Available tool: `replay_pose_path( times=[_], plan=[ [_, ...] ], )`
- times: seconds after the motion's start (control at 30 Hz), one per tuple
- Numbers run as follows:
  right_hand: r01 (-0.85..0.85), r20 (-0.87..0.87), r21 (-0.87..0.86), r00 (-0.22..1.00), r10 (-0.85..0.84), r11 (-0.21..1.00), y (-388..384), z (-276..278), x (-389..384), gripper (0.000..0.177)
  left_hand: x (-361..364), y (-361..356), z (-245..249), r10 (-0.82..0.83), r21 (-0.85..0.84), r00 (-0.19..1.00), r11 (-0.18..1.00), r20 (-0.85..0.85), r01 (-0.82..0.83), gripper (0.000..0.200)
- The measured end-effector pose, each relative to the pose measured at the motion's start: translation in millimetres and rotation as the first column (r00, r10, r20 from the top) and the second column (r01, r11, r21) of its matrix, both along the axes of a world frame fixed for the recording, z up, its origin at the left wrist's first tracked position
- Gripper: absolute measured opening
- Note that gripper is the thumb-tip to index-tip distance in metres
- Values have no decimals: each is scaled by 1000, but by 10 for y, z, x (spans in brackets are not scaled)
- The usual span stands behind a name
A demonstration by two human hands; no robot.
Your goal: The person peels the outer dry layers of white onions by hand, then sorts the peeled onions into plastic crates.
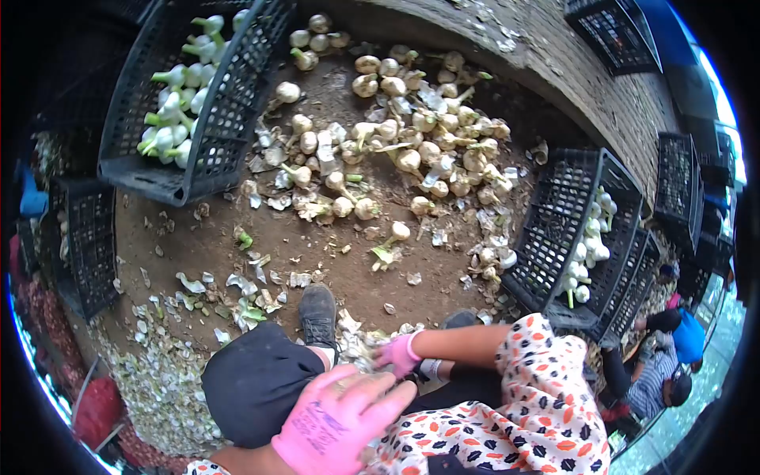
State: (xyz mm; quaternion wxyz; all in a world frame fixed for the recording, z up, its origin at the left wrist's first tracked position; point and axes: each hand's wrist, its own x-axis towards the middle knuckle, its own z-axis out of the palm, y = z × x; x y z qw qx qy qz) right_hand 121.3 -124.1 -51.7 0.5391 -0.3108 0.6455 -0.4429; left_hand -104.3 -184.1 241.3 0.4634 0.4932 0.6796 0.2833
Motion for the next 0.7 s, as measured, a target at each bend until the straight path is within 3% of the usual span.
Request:
replay_pose_path(
  times=[0.03, 0.1, 0.13, 0.17, 0.2, 0.23, 0.3, 0.33, 0.37, 0.43, 0.47, 0.5, 0.57, 0.63, 0.67, 0.7],
  plan=[
    [-48, 261, -47, 964, 59, 998, 235, 220, -152, 73, -47, 60, 35, -26, -3, 1000, 1000, 13, 26, 55],
    [158, 328, 123, 925, -190, 980, 764, 720, -364, 66, -129, 220, 115, -36, 76, 997, 997, 65, 31, 53],
    [345, 209, 74, 912, -353, 936, 849, 792, -271, 56, -194, 259, 138, -126, 35, 983, 992, 137, 122, 61],
    [524, 86, 16, 848, -523, 852, 930, 869, -187, 49, -193, 284, 127, -94, 75, 986, 994, 136, 84, 54],
    [400, 388, 194, 808, -444, 896, 1033, 1129, -334, 42, -195, 281, 108, -31, 65, 994, 998, 100, 25, 48],
    [542, 488, 295, 622, -612, 787, 1111, 1495, -356, 43, -161, 283, 107, 40, 58, 997, 997, 63, -44, 42],
    [692, 506, 294, 472, -722, 659, 1087, 1846, -230, 44, -40, 358, 190, 345, -163, 932, 932, 112, -325, 33],
    [842, 310, -38, 521, -795, 537, 878, 1648, 40, 36, 13, 322, 98, 372, -206, 921, 916, 116, -344, 33],
    [933, 144, -99, 358, -923, 346, 705, 1811, 144, 40, 60, 270, -45, 403, -250, 908, 896, 115, -366, 33],
    [958, 400, 140, 176, -900, 249, 695, 2353, 99, 48, 169, 258, -216, 452, -393, 848, 858, 275, -330, 38],
    [895, 656, 393, -115, -746, 209, 831, 2763, 9, 50, 221, 227, -295, 486, -423, 751, 854, 447, -301, 42],
    [920, 722, 391, -313, -616, -9, 696, 2758, 148, 58, 294, 181, -432, 448, -437, 734, 870, 510, -228, 50],
    [838, 727, 533, -523, -444, -115, 596, 3042, 264, 63, 492, 215, -360, 411, -443, 707, 883, 575, -153, 56],
    [818, 700, 552, -559, -444, -160, 578, 3575, 387, 61, 751, 166, -202, 226, -359, 745, 933, 627, 20, 59],
    [825, 694, 519, -561, -452, -226, 586, 3860, 488, 60, 949, 296, 208, 121, -329, 763, 936, 635, 124, 86],
    [829, 692, 484, -559, -457, -282, 544, 4139, 616, 59, 1136, 497, 691, 154, -402, 679, 888, 718, 224, 89]
  ],
)
